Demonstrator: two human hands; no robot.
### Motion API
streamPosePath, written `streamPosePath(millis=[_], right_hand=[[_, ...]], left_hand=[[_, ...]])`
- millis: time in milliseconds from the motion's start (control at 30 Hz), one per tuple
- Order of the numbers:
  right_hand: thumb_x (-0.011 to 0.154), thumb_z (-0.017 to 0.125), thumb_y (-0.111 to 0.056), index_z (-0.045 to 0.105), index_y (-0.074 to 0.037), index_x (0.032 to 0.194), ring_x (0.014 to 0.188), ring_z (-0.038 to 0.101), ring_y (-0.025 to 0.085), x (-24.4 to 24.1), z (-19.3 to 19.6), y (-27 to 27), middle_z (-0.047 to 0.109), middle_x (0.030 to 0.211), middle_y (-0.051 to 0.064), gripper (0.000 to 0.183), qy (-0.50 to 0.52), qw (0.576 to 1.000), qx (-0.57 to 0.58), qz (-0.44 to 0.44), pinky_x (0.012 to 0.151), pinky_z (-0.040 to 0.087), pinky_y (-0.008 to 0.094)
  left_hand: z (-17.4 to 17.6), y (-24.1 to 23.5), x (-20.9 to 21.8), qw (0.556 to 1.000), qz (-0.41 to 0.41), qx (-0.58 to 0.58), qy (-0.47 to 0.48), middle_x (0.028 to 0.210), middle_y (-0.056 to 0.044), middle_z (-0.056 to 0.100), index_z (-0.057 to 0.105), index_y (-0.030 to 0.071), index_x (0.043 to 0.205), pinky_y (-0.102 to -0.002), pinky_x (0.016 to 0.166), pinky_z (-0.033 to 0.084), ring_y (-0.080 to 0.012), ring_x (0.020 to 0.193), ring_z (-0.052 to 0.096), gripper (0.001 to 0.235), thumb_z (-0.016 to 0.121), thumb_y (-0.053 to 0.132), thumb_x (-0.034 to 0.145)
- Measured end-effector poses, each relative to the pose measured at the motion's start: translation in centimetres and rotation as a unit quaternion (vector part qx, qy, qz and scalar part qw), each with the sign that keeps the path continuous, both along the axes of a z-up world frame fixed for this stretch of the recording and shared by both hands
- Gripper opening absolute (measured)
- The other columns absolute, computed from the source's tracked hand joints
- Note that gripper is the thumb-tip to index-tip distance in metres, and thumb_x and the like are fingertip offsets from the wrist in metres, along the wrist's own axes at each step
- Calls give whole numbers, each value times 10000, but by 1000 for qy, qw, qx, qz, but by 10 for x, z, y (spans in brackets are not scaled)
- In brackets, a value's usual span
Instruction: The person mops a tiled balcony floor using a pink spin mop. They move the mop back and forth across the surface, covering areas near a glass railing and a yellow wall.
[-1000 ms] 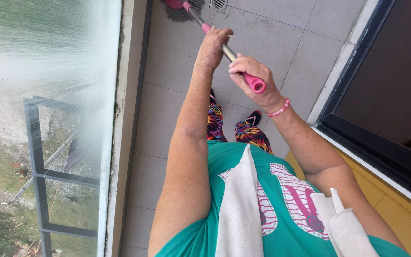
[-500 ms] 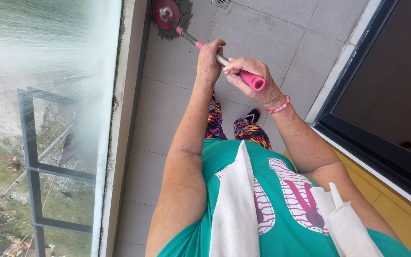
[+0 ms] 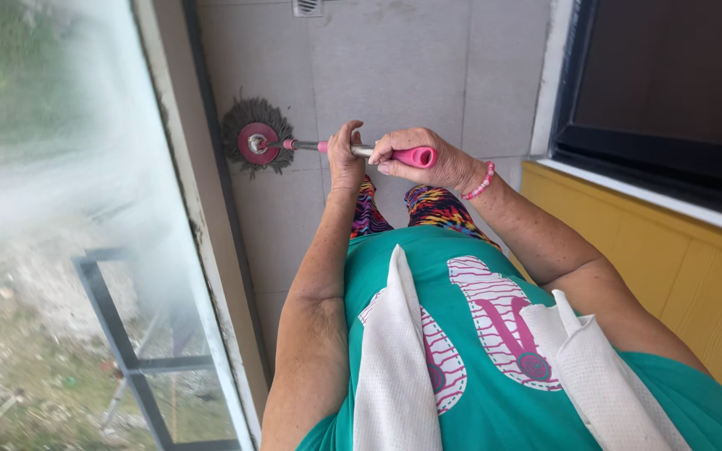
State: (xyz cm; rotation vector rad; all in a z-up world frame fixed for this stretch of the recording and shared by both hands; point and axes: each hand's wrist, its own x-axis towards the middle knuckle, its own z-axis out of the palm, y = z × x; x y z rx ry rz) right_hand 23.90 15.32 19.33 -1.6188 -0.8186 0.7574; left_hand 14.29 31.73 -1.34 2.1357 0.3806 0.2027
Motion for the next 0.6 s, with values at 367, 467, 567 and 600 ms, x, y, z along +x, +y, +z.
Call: streamPosePath(millis=[367,467,567,600], right_hand=[[948,729,-21,693,-38,1088,1052,722,200,-42,31,-144,732,1106,111,145,-33,976,-40,-209,942,566,320],[966,725,-20,690,-46,1102,1108,719,230,-51,36,-178,728,1125,119,142,-65,955,-65,-281,976,567,325],[1002,726,-33,690,-51,1128,1190,710,253,-70,34,-206,724,1127,114,132,-104,927,-94,-348,1030,561,339],[1015,727,-41,691,-52,1138,1211,708,256,-76,31,-213,723,1125,111,129,-115,917,-106,-368,1042,559,342]], left_hand=[[-3,-132,50,970,-230,-48,-62,883,-96,687,674,140,1113,-458,802,501,-328,866,650,293,658,-17,866],[-4,-179,75,946,-309,-66,-68,865,-82,692,671,133,1105,-452,822,514,-316,875,663,346,664,-35,802],[-8,-219,87,916,-397,-57,-21,879,-92,709,674,121,1078,-447,819,527,-330,892,669,353,695,-15,753],[-11,-229,90,904,-425,-51,1,881,-97,713,677,117,1065,-444,815,533,-336,897,670,358,711,-2,729]])
